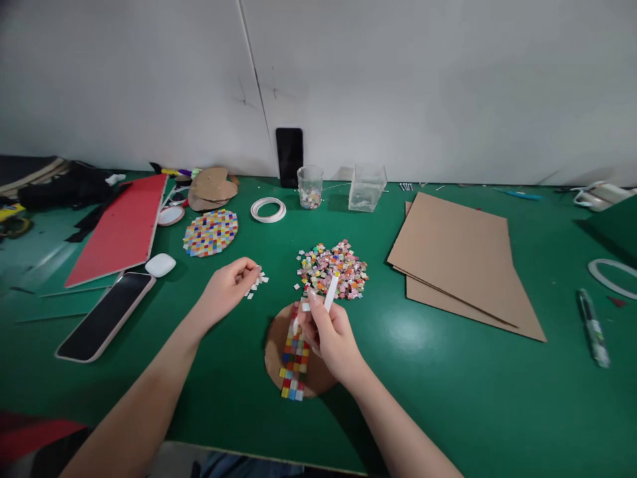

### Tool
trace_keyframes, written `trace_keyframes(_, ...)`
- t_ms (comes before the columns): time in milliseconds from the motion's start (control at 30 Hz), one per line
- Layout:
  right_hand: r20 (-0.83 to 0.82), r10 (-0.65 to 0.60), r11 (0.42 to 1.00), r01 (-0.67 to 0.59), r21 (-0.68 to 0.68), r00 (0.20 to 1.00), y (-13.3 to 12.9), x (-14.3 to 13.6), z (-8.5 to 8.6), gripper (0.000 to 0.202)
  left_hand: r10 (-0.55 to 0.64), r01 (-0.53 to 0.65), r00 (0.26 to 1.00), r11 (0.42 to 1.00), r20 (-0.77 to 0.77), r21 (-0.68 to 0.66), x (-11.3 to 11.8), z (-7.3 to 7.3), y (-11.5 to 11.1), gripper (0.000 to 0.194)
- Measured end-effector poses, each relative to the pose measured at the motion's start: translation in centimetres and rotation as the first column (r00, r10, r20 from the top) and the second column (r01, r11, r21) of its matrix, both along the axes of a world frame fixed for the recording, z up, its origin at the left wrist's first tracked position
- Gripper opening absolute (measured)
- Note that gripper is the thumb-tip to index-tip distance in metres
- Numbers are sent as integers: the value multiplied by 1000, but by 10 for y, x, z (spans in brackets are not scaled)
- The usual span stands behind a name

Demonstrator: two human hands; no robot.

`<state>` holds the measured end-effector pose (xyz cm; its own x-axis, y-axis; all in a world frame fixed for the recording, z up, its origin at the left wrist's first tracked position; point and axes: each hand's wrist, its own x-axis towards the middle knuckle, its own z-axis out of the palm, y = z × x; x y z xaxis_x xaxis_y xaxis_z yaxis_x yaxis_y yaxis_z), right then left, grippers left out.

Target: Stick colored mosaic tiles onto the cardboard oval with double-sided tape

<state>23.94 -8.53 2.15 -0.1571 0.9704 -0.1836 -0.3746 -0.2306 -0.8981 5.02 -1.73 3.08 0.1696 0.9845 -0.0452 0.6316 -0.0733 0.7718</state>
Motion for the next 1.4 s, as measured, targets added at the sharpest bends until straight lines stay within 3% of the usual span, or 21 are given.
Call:
trace_keyframes(133, -41, 20, 998, -18, 62, 999, 0, 0, -2, 38, 79, -65, 967, 996, -240, 64, -13, -4, 8, 17)
trace_keyframes(233, -69, 29, 996, -23, 84, 997, 0, 0, -4, 33, 145, -127, 939, 989, -311, 76, -18, -4, 11, 21)
trace_keyframes(400, -97, -16, 995, 26, 100, 995, 3, -1, -4, 33, 221, -183, 929, 972, -298, 148, -21, -6, 12, 21)
trace_keyframes(633, -89, 5, 998, 2, 70, 996, 1, -1, -7, 31, 196, -152, 949, 971, -247, 184, -17, -10, 12, 25)
trace_keyframes(800, -108, 56, 991, -42, 123, 993, 0, -1, -7, 38, 194, -152, 950, 972, -244, 179, -16, -8, 10, 25)
trace_keyframes(967, -85, 17, 991, -5, 132, 996, 1, -1, -7, 31, 193, -137, 951, 963, -240, 231, -15, -8, 10, 26)
trace_keyframes(1200, -58, 24, 995, -18, 100, 998, 1, 1, -2, 31, 108, -72, 980, 975, -166, 211, -3, -4, 7, 32)
trace_keyframes(1400, -93, -10, 999, 14, 49, 996, 3, 0, -3, 32, -139, 138, 990, 990, 5, 23, 12, 5, -9, 38)
